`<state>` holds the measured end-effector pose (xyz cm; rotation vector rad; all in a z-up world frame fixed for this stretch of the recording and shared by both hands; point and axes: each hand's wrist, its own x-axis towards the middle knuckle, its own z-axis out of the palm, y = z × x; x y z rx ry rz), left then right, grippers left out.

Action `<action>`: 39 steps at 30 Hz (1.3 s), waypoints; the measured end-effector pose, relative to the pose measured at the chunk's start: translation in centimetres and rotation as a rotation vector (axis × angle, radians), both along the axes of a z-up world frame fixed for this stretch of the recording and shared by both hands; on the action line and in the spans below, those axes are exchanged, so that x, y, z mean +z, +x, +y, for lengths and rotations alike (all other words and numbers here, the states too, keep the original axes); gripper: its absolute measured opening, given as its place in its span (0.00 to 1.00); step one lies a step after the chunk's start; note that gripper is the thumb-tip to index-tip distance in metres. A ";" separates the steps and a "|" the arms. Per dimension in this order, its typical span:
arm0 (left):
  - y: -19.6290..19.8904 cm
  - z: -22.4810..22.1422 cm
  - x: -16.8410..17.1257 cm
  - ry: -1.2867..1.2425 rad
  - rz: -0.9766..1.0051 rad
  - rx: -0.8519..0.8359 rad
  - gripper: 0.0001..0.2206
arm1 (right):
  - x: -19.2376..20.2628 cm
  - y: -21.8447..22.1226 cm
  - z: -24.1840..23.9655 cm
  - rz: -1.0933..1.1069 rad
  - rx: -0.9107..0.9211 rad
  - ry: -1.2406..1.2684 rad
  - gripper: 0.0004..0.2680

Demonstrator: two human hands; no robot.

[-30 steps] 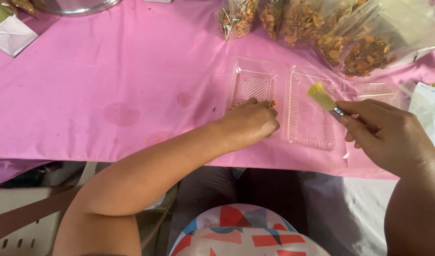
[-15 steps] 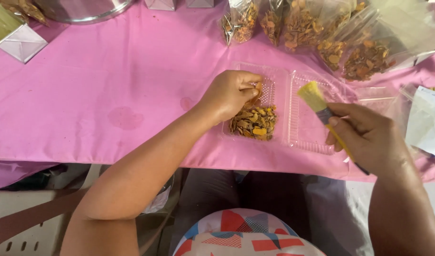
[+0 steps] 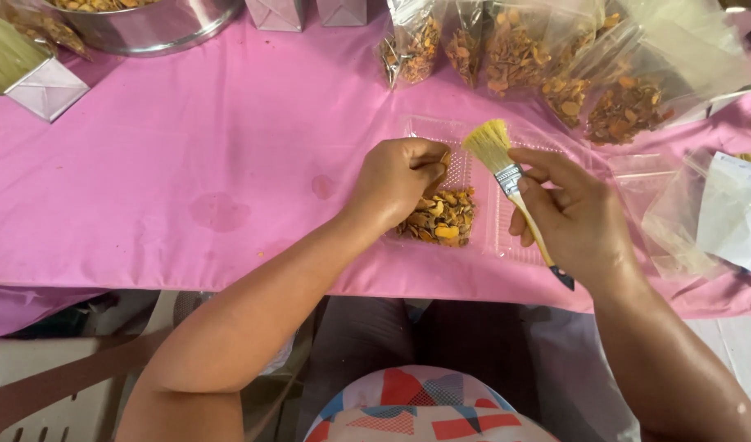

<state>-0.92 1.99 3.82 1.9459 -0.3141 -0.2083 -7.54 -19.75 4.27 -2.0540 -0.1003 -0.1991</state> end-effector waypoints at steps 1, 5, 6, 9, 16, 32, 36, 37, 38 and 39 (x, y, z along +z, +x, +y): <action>0.4 0.0 -0.4 -0.001 0.001 0.006 0.13 | -0.2 0.0 0.3 0.001 0.006 -0.001 0.14; 2.0 0.0 -1.9 -0.124 -0.022 0.047 0.10 | -1.2 -0.9 1.5 0.098 0.085 0.010 0.13; 2.5 0.0 -2.1 -0.124 -0.058 0.034 0.09 | -1.4 -1.3 1.9 0.213 0.135 0.007 0.12; 2.8 -0.1 -2.9 -0.128 -0.084 0.008 0.08 | -2.7 -1.4 1.8 0.218 0.204 -0.001 0.10; 1.1 -0.7 1.3 -0.134 0.316 0.119 0.05 | 2.5 0.5 0.0 -0.215 -0.145 -0.013 0.08; 6.4 -0.2 -2.7 -0.292 -0.030 -0.012 0.03 | 2.6 0.3 -3.1 -0.243 0.166 0.336 0.08; 10.2 -2.3 -4.6 0.159 -0.275 -0.012 0.06 | 2.1 -0.3 -4.0 -0.113 -0.056 0.298 0.10; 11.0 -2.9 -5.0 0.158 -0.274 -0.014 0.06 | 2.0 -0.5 -3.8 -0.112 -0.058 0.297 0.10; 11.8 -3.6 -5.4 0.488 -0.405 -0.085 0.08 | 1.9 -0.7 -3.6 -0.069 -0.117 0.283 0.09; 12.5 -4.3 -5.8 0.820 -0.530 -0.158 0.12 | 1.8 -1.1 -3.4 -0.022 -0.176 0.269 0.09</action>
